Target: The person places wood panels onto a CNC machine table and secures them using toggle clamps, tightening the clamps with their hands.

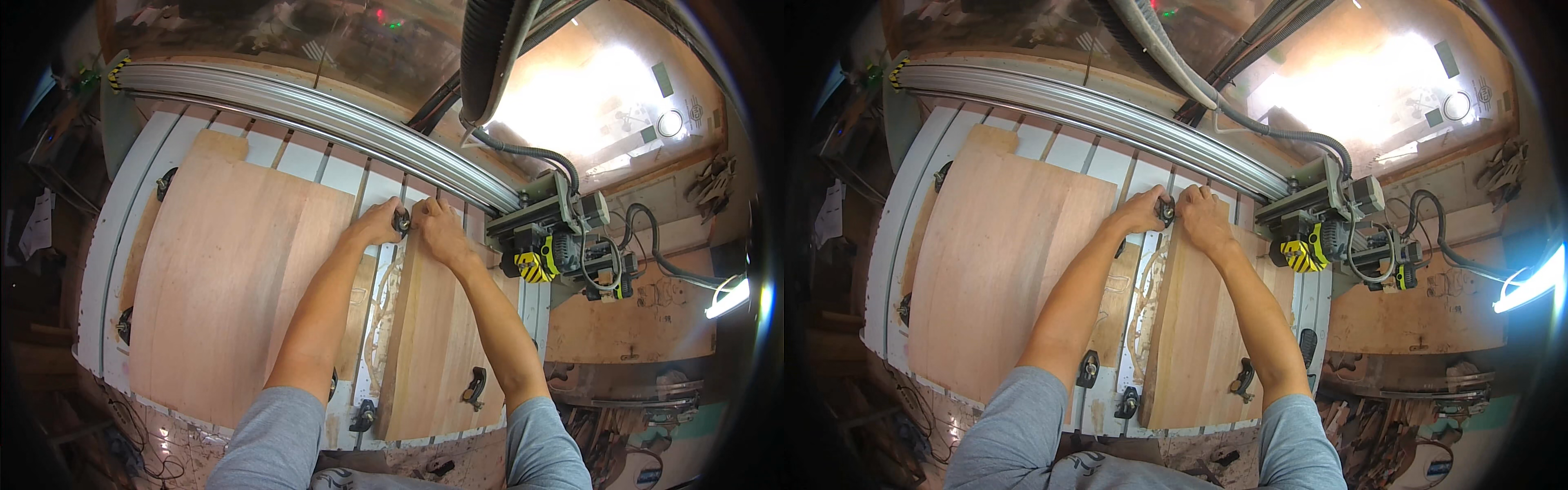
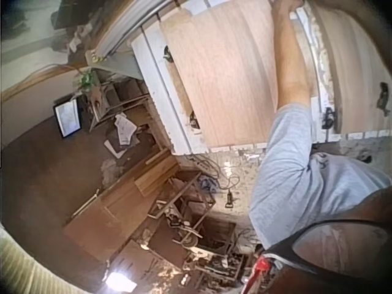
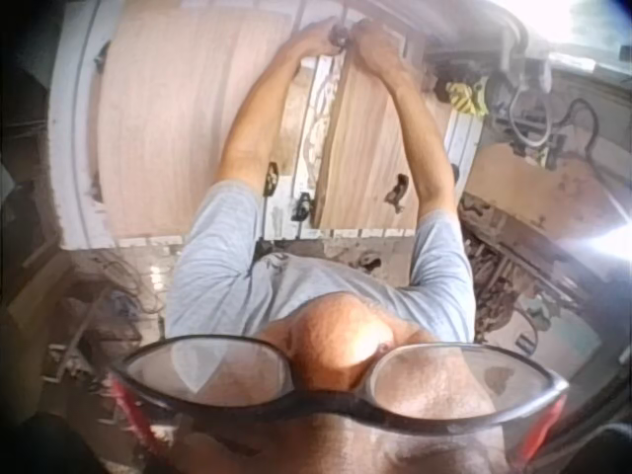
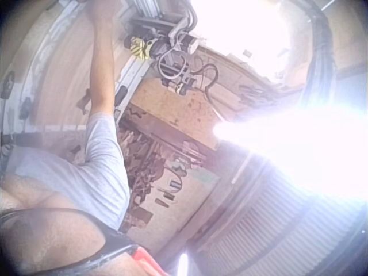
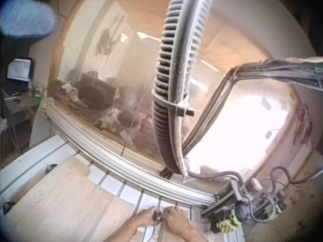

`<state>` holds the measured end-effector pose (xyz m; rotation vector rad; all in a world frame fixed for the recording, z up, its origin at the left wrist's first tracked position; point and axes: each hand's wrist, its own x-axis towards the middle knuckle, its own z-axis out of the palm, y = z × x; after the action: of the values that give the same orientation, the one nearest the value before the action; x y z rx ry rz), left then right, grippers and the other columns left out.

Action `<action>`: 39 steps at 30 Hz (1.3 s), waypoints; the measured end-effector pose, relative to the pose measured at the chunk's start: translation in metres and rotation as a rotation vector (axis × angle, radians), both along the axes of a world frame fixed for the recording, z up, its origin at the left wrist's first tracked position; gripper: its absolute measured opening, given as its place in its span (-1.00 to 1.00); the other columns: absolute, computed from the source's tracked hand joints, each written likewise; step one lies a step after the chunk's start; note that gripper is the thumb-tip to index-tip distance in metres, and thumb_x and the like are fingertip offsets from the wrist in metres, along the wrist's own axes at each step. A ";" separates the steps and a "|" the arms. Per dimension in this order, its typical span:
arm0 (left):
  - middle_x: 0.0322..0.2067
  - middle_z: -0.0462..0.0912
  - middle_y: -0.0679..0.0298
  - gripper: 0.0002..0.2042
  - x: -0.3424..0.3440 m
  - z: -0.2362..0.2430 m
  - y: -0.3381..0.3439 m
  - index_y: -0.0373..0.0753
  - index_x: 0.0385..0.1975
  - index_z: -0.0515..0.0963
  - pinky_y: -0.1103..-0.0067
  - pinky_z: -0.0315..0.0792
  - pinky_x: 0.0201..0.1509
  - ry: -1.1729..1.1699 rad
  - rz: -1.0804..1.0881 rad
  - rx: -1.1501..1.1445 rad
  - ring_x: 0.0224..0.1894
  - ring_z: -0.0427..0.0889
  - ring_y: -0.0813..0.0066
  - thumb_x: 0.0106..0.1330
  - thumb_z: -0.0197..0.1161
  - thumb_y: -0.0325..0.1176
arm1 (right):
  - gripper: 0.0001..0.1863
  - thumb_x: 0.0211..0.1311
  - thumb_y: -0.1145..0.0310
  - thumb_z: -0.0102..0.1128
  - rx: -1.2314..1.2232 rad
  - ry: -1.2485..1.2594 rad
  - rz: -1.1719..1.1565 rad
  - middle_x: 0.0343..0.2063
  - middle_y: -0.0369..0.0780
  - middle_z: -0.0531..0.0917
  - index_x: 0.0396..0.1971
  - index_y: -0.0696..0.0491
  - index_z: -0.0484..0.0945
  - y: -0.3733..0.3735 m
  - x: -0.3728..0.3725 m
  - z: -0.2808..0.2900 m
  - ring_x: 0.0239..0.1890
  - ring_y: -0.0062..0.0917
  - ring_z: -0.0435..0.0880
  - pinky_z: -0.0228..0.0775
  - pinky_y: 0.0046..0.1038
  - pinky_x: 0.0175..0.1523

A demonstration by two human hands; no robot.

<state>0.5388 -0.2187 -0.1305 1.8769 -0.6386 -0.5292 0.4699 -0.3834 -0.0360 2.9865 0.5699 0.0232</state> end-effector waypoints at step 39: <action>0.13 0.56 -0.09 -0.10 0.000 0.009 0.007 -0.33 0.33 0.25 0.37 0.44 0.24 0.017 -0.003 0.105 0.21 0.53 0.01 -0.12 0.49 -0.32 | -0.77 0.12 0.54 0.12 -0.046 0.028 0.223 -0.15 -0.18 0.64 -0.24 0.11 0.69 0.020 0.015 -0.002 0.00 -0.27 0.55 0.43 -0.28 0.12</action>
<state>0.5392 -0.2113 -0.1216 1.9678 -0.6129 -0.5906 0.4854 -0.3630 -0.0384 2.8674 0.8916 -0.0145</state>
